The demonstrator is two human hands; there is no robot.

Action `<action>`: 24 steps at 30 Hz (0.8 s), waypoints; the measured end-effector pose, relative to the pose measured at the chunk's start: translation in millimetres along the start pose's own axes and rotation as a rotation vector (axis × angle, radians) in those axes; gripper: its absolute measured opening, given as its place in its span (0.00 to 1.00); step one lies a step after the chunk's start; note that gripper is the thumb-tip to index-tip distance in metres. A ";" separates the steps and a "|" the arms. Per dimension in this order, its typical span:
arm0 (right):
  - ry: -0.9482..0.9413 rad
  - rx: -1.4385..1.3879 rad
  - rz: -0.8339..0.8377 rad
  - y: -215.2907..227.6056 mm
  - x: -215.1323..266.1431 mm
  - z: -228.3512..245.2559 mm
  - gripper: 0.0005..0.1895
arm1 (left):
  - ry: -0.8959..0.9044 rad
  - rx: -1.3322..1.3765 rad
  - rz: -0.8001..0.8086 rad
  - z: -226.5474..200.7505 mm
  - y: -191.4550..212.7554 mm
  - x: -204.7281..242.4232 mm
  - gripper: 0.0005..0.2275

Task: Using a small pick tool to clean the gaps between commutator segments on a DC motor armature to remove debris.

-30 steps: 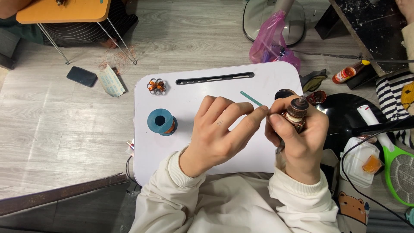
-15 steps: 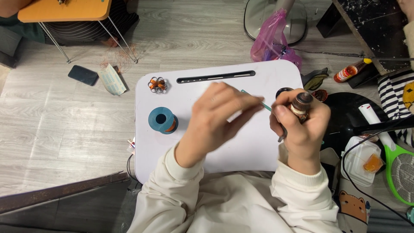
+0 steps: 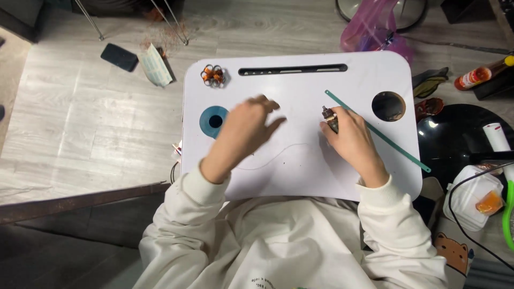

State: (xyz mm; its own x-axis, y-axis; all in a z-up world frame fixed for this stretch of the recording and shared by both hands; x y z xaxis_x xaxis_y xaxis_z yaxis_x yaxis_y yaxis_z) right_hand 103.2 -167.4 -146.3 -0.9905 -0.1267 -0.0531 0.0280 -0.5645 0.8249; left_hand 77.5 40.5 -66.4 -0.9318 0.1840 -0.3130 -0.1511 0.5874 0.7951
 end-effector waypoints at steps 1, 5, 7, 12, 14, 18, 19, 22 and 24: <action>-0.002 0.002 0.009 -4.8 0.4 -2.5 0.18 | 0.008 0.004 0.004 9.2 -22.9 9.3 0.10; 0.107 0.205 -0.095 -13.1 5.3 -14.0 0.19 | -0.050 -0.187 0.227 39.5 -107.2 51.7 0.16; 0.159 0.310 -0.127 -14.2 7.4 -16.4 0.19 | -0.086 -0.197 0.242 42.5 -117.0 62.3 0.14; 0.281 0.406 -0.242 -6.4 18.7 -5.8 0.20 | -0.119 -0.086 0.159 18.8 -85.7 66.7 0.05; 0.382 0.415 -0.333 -5.4 24.5 -4.3 0.16 | -0.156 -0.081 0.152 17.8 -90.6 75.9 0.06; 0.430 -0.039 -0.124 -15.5 38.5 9.8 0.09 | -0.300 -0.043 0.074 3.1 -83.8 81.4 0.03; 0.427 -0.035 -0.124 -16.8 42.0 14.3 0.09 | -0.301 -0.039 0.074 2.1 -82.8 80.5 0.03; 0.331 -0.189 0.119 -34.9 49.3 19.2 0.08 | -0.394 -0.057 0.041 -5.2 -76.8 79.0 0.03; 0.248 -0.294 0.202 -46.9 49.4 14.0 0.09 | -0.419 -0.034 -0.022 -6.9 -68.0 77.3 0.03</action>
State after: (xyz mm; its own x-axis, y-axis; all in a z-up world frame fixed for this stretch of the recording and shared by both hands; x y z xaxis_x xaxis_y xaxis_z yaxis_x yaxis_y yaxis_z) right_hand 51.1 -135.7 -179.7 -0.9000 -0.4303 -0.0701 0.2908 -0.7123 0.6388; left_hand 13.5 9.3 -141.1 -0.7148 0.4805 -0.5082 -0.1867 0.5692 0.8007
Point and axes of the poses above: each hand's wrist, its own x-axis away from the middle knuckle, its own y-axis out of the back of the hand, z = x × y, the point moved 6 cm from there along -x, towards the middle knuckle, and after that the axes turned 12 degrees about -z, right-handed, at the moved point
